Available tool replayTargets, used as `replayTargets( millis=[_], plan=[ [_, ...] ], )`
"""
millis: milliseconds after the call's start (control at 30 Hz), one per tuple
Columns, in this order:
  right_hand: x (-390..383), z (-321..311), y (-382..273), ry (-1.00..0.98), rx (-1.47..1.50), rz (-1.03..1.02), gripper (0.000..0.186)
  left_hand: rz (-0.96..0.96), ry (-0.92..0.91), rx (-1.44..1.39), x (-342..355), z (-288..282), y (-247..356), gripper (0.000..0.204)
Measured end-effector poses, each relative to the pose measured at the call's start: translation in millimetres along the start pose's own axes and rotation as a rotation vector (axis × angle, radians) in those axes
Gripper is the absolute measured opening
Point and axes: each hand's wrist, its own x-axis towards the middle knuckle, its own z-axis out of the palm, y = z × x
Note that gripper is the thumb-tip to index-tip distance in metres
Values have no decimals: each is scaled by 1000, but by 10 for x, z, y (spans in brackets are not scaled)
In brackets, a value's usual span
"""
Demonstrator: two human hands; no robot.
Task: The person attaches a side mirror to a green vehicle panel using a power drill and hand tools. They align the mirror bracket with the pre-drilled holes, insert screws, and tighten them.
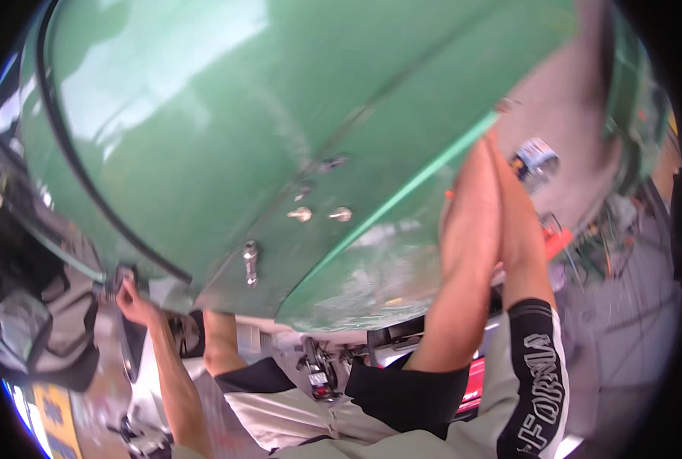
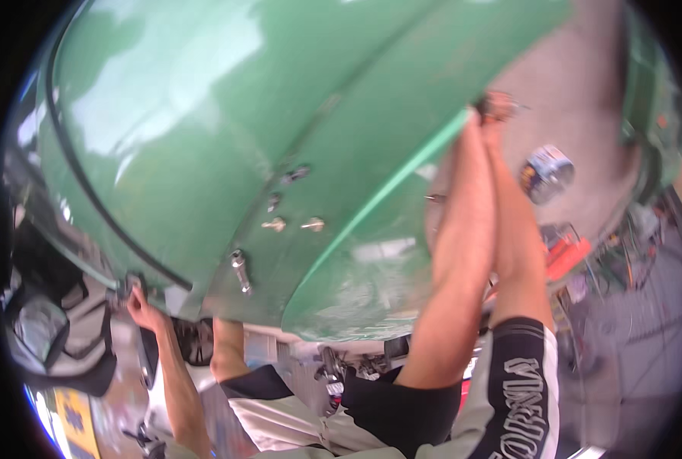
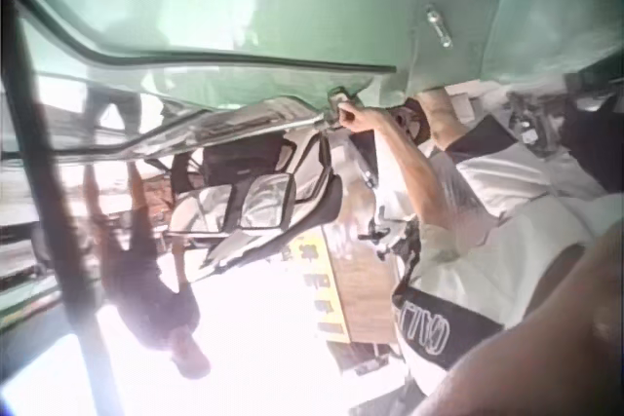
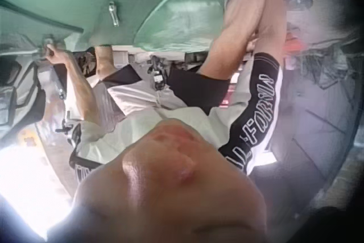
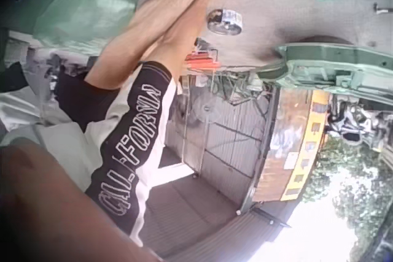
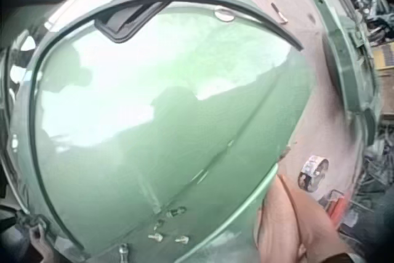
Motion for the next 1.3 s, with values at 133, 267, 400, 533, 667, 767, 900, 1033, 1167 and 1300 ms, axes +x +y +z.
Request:
replayTargets(
  millis=[133, 267, 400, 533, 667, 767, 900, 1033, 1167, 1300],
  plan=[
    [86, 322, -33, 39, 184, -107, 58, 53, 24, -205, 0, -52, 63, 20],
    [-169, 148, -146, 65, 582, -170, 35, 1, 118, -239, -233, -265, 310, 15],
    [-596, -913, 58, 196, 925, -222, 15, 31, 144, -304, -176, -62, 265, 21],
    [-1226, -2096, 317, 262, 1149, -301, 17, -10, 188, -301, -132, -35, 224, 22],
    [-2812, -3315, -236, 293, 909, -704, 14, -53, 249, -333, -188, -135, 8, 21],
    [-4239, -3998, -1045, -78, 924, -1143, 52, -102, 214, -311, -174, -110, 176, 19],
    [-5292, -4112, -2023, -663, 848, -1402, 66, -96, 202, -277, -188, -139, 179, 20],
    [-5981, -3426, -3018, -1283, 809, -1524, 71, -33, 241, -291, -167, -5, 167, 21],
    [-6756, -2585, -3528, -1510, 790, -1207, 71, -26, 285, -336, -201, 1, 122, 19],
    [-7207, -1836, -3617, -1422, 658, -1016, 83, -18, 317, -376, -161, 37, 123, 18]
  ],
)
